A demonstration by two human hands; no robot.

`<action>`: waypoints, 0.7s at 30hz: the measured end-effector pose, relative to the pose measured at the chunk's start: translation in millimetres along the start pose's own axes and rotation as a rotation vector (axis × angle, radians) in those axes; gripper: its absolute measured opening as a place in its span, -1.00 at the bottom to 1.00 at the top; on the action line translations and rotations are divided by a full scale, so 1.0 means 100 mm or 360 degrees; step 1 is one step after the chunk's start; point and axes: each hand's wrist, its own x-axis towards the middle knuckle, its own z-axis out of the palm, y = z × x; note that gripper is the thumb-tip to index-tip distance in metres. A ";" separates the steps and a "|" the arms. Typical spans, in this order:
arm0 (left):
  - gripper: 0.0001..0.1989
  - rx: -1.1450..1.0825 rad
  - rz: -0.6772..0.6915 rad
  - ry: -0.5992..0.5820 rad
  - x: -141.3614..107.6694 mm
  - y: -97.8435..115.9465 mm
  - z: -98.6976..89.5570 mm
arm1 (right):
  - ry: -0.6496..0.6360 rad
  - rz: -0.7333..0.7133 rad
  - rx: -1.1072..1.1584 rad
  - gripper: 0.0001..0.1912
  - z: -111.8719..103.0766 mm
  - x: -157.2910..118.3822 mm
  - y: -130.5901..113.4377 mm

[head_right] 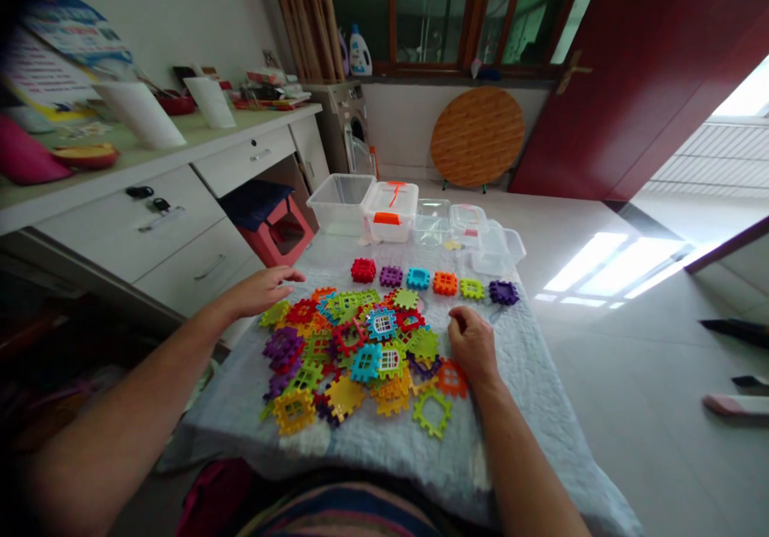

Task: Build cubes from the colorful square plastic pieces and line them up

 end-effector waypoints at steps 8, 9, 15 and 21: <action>-0.36 0.0067 -0.0007 -0.0223 -0.46 -0.14 0.08 | -0.0007 0.0003 -0.0011 -0.74 0.00 0.00 0.01; -0.34 0.0070 -0.0022 -0.0221 -0.48 -0.18 0.11 | -0.0004 0.0001 -0.0013 -0.74 0.00 0.00 0.02; -0.36 -0.0022 -0.0066 -0.0051 -0.43 -0.35 0.29 | -0.0003 0.0000 -0.0011 -0.76 0.01 0.00 0.02; -0.55 -0.0147 -0.0212 0.0079 -0.36 -0.29 0.19 | 0.0007 -0.0003 -0.0006 -0.76 0.00 0.00 0.00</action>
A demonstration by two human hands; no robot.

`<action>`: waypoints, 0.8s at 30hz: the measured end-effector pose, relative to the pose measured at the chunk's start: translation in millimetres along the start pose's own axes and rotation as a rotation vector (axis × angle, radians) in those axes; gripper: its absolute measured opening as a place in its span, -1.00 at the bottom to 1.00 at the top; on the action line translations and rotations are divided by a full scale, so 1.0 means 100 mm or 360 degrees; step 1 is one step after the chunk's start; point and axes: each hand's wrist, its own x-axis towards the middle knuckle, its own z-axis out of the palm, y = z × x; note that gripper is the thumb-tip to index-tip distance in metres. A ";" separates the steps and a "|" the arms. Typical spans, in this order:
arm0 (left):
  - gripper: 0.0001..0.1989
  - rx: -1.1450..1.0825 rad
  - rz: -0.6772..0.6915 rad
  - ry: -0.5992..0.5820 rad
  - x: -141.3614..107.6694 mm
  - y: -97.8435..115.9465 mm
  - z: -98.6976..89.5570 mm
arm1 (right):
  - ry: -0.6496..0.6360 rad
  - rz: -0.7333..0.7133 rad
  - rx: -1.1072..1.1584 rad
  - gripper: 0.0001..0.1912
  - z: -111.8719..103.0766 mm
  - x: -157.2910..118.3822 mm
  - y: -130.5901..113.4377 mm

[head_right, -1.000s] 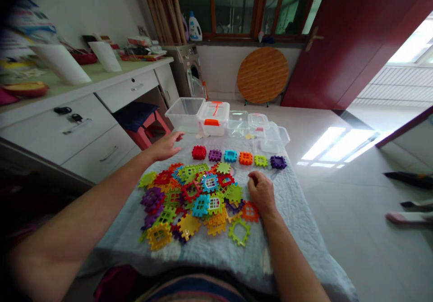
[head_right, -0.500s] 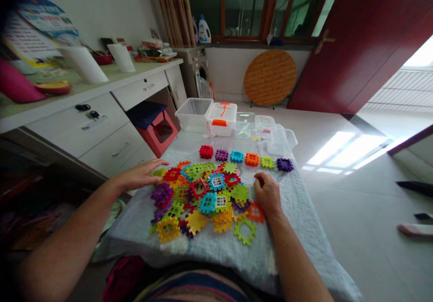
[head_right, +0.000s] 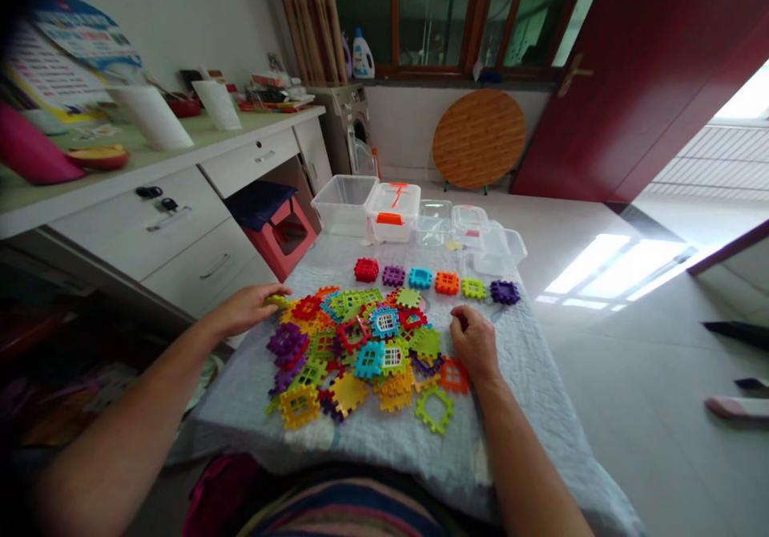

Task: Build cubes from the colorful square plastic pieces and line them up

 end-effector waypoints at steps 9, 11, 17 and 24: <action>-0.59 -0.0075 0.0147 0.0251 0.53 0.44 -0.14 | 0.0010 0.0000 -0.0003 -0.76 0.00 0.01 -0.02; -0.58 -0.0170 0.0191 0.0254 0.70 0.52 -0.08 | 0.0011 0.0000 -0.0009 -0.76 0.01 0.01 -0.01; -0.52 -0.0601 0.0133 0.0216 1.07 0.55 0.16 | -0.0002 -0.0003 0.0003 -0.77 0.01 0.01 0.01; -0.55 -0.1120 -0.0087 0.0113 1.00 0.72 0.19 | -0.0010 -0.0006 0.0016 -0.77 0.00 0.01 -0.02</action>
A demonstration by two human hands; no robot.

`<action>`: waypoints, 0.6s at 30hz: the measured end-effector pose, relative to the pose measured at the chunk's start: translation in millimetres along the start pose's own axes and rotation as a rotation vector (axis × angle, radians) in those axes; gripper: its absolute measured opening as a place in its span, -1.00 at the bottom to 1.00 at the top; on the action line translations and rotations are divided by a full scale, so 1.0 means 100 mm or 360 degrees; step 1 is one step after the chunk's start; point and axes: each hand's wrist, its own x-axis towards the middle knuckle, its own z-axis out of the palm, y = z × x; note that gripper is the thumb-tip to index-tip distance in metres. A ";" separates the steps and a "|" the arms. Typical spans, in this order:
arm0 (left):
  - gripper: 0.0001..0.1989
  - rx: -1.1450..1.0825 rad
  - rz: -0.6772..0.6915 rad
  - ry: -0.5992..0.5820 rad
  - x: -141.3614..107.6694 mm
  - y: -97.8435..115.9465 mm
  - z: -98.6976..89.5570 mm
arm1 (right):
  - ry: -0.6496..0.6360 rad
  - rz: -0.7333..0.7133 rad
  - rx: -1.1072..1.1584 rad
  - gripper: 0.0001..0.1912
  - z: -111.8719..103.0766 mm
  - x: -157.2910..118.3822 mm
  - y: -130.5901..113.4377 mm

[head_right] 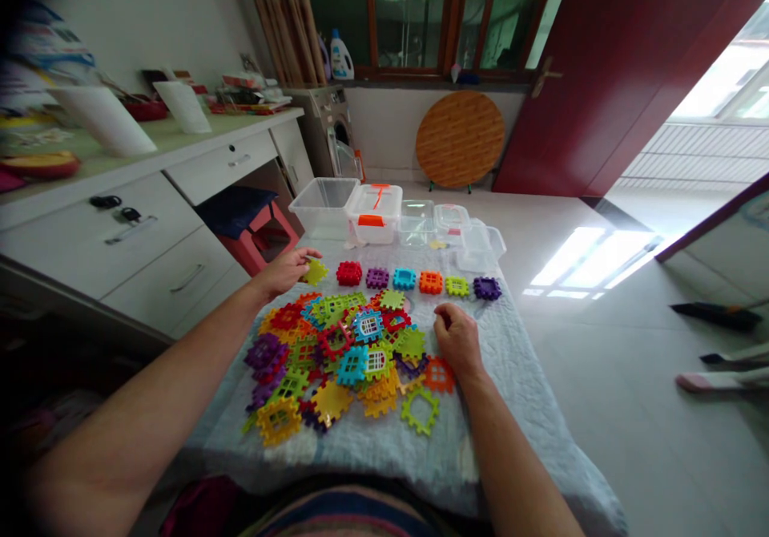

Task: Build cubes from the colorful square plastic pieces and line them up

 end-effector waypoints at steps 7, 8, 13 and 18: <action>-0.61 -0.0298 -0.0118 0.0052 -0.26 0.25 0.07 | 0.0000 0.0021 0.0043 -0.79 0.01 0.00 0.02; -0.62 -0.0365 -0.0115 0.0051 -0.31 0.28 0.09 | 0.0004 0.0030 0.0051 -0.79 0.01 0.00 0.02; -0.63 -0.0648 -0.0099 -0.0111 -0.53 0.47 0.31 | -0.0033 -0.0100 0.0104 -0.79 -0.02 0.00 -0.18; -0.70 -0.0584 -0.0053 -0.0209 -0.62 0.67 0.62 | -0.0237 -0.0634 -0.0006 -0.42 -0.05 0.12 -0.81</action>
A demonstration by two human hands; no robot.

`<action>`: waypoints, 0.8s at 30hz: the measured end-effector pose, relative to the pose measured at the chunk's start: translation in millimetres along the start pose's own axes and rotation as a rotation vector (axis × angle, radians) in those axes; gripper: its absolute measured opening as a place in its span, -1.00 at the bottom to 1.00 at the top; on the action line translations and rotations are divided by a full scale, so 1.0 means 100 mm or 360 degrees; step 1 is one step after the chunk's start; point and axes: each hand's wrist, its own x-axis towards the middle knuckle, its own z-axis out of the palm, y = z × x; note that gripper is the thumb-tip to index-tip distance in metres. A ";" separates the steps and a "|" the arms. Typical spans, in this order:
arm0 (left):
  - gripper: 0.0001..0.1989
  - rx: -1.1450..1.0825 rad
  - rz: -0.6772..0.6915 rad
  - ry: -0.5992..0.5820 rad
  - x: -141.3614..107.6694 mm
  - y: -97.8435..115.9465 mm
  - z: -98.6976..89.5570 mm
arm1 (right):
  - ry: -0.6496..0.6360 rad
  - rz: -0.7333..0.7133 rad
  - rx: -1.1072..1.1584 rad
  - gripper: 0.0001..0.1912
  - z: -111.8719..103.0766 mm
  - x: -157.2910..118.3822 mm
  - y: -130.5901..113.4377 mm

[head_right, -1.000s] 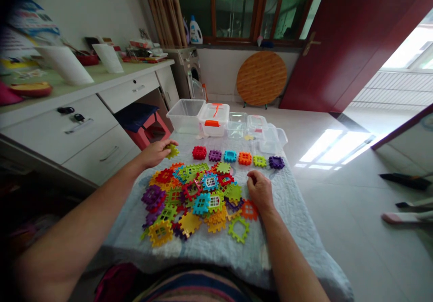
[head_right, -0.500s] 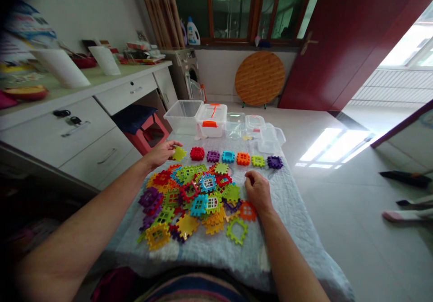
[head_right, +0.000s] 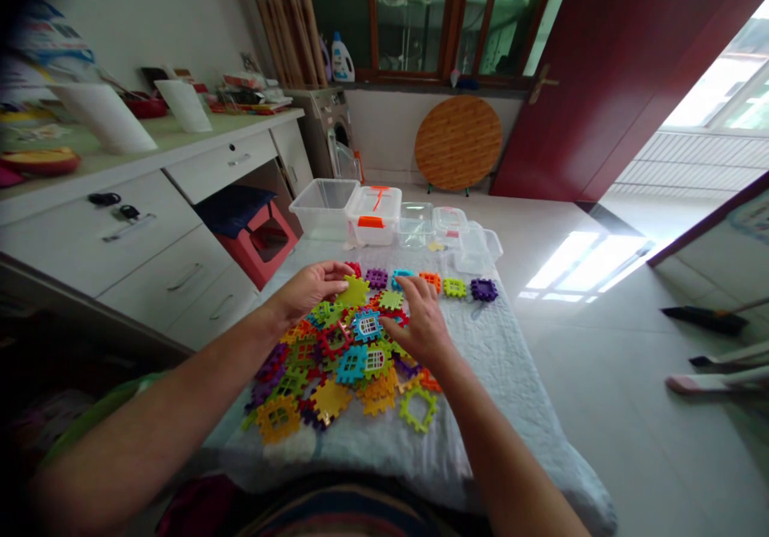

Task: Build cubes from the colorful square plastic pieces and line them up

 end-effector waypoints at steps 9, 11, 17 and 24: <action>-0.68 -0.0088 0.0076 -0.0151 -0.04 0.03 0.22 | -0.0308 -0.0206 -0.0244 -0.63 0.10 0.38 -0.39; -0.68 0.0007 0.0133 -0.0147 -0.07 0.00 0.15 | -0.0320 -0.0218 -0.0246 -0.64 0.08 0.40 -0.30; -0.51 0.0561 0.0327 -0.0011 -0.49 -0.14 -0.41 | -0.0088 0.0086 -0.0383 -0.52 -0.30 0.48 0.45; -0.15 0.1427 0.0491 -0.0088 -1.31 -0.80 -1.00 | -0.0360 0.0390 -0.0744 -0.50 -0.63 0.46 1.26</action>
